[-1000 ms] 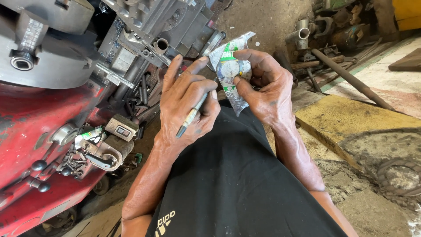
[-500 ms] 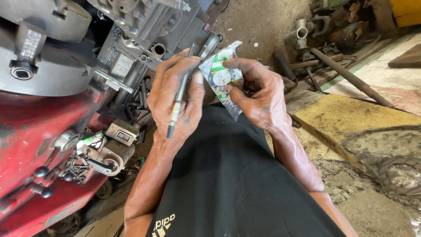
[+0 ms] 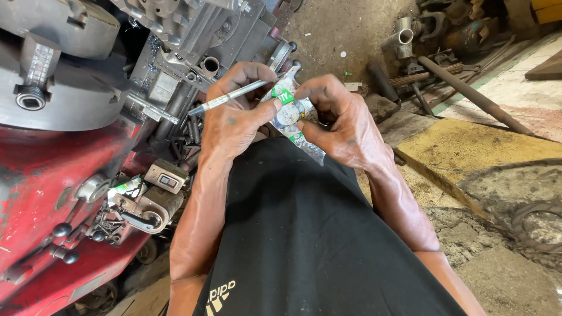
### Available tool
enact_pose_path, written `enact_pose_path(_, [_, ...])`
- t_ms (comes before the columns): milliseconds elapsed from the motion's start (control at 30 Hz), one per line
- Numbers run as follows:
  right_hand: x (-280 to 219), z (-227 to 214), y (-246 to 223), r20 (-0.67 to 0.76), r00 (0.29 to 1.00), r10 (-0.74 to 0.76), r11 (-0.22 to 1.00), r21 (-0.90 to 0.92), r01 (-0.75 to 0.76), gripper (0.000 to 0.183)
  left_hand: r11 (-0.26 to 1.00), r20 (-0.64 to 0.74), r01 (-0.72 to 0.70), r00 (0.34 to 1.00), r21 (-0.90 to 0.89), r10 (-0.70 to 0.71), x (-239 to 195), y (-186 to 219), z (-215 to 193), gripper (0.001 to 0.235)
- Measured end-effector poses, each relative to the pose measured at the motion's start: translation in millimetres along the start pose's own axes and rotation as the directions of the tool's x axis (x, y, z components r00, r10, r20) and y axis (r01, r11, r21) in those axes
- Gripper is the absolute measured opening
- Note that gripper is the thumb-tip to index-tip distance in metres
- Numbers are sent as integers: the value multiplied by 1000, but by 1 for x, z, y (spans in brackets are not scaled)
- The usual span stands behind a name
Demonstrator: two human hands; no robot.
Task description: Marking a gasket or template with a scribe and then performing maintenance or assembly on a metal lathe using a mallet and manual adjustments.
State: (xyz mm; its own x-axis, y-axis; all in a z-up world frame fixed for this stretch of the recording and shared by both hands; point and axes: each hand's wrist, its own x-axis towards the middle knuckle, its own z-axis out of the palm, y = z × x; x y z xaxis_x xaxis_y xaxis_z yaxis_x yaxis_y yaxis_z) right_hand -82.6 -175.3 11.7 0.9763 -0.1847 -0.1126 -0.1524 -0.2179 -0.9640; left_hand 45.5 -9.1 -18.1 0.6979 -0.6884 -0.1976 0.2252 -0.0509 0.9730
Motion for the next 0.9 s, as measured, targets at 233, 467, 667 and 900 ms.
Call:
enact_pose_path(233, [7, -31, 5, 113, 993, -21, 1000, 23, 19, 80, 986, -72, -17, 997, -165, 5, -2, -14, 0, 30])
enact_pose_path(467, [-7, -18, 131, -100, 933, 347, 393, 918, -48, 51, 910, -349, -224, 932, -349, 96, 15, -26, -3, 37])
enact_pose_path(667, [0, 62, 84, -154, 942, 297, 164, 981, 108, 22, 837, -526, -360, 844, -412, 104, 36, -52, 9, 40])
enact_pose_path(900, [21, 81, 81, -471, 842, 262, 180, 882, 436, 16, 773, -614, -398, 789, -494, 14, 53, -67, 29, 40])
